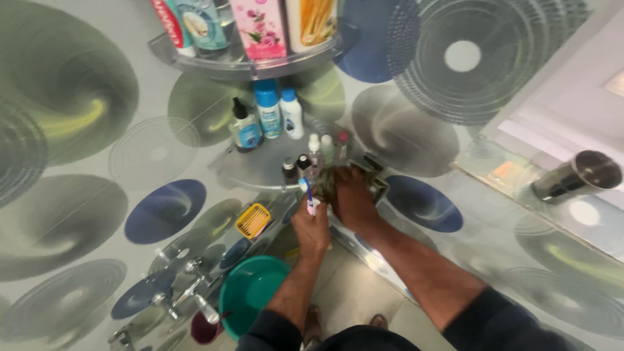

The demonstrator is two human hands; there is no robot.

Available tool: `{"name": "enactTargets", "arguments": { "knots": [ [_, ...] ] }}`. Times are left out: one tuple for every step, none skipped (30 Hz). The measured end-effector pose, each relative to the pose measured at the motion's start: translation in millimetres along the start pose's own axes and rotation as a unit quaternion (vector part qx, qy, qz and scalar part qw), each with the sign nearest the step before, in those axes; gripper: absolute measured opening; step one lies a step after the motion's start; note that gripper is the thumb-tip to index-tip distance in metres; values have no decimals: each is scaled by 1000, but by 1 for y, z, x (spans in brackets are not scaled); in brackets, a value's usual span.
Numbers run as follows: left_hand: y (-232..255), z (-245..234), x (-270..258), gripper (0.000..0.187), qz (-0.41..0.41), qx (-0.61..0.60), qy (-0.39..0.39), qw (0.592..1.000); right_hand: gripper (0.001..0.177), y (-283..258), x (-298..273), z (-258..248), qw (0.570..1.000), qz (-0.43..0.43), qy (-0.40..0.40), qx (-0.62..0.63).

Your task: The person cleans a bathroom sink area. They wipe the faucet and surrounding surfaces with a cloth, rinse the cloth under running water, and wipe a metal cup and toothbrushes. The person places the cleaned items back on the shelf and windowsill.

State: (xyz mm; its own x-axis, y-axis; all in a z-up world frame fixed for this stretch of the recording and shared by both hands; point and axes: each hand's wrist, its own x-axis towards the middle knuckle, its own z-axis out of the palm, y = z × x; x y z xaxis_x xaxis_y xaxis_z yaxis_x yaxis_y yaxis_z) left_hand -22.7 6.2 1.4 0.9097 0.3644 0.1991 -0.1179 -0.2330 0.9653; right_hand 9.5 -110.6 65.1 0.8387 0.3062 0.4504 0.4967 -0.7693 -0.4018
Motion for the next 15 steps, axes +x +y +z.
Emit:
{"name": "enactTargets", "arguments": {
  "knots": [
    [1,4,-1,38,8,-31,-6,999,40,2,-14,-3,998,-32,27,45],
    [3,6,0,36,16,-62,-6,998,43,6,-23,-6,992,-70,52,91],
    [5,10,2,33,24,-92,-6,995,44,13,-22,-8,995,-46,44,75],
    [4,6,-6,29,9,-75,-9,997,45,14,-33,-8,997,-15,30,66],
    [5,4,-11,26,-5,-58,-13,998,46,14,-44,-8,998,15,15,56],
    [9,6,-5,22,-9,-44,-18,999,43,18,-44,-12,999,32,3,44],
    [13,5,-2,20,24,-49,2,999,39,21,-44,-17,998,49,-9,32],
    [18,6,-2,18,52,-55,18,997,36,23,-48,-24,997,70,-23,18],
    [23,6,-2,16,81,-62,34,994,37,25,-54,-32,995,93,2,31],
    [28,7,1,17,91,-67,29,993,39,27,-58,-42,993,110,27,42],
    [33,6,4,18,102,-73,23,992,40,29,-61,-50,989,127,52,52],
    [38,6,7,18,113,-78,20,990,38,30,-63,-56,982,146,105,48],
    [42,9,10,17,91,-88,6,992,37,30,-68,-62,973,165,158,44],
    [45,11,11,16,70,-96,-10,993,36,29,-72,-65,959,183,212,42],
    [48,12,10,15,49,-104,-26,993,41,28,-73,-65,963,137,232,-12]
  ]
}}
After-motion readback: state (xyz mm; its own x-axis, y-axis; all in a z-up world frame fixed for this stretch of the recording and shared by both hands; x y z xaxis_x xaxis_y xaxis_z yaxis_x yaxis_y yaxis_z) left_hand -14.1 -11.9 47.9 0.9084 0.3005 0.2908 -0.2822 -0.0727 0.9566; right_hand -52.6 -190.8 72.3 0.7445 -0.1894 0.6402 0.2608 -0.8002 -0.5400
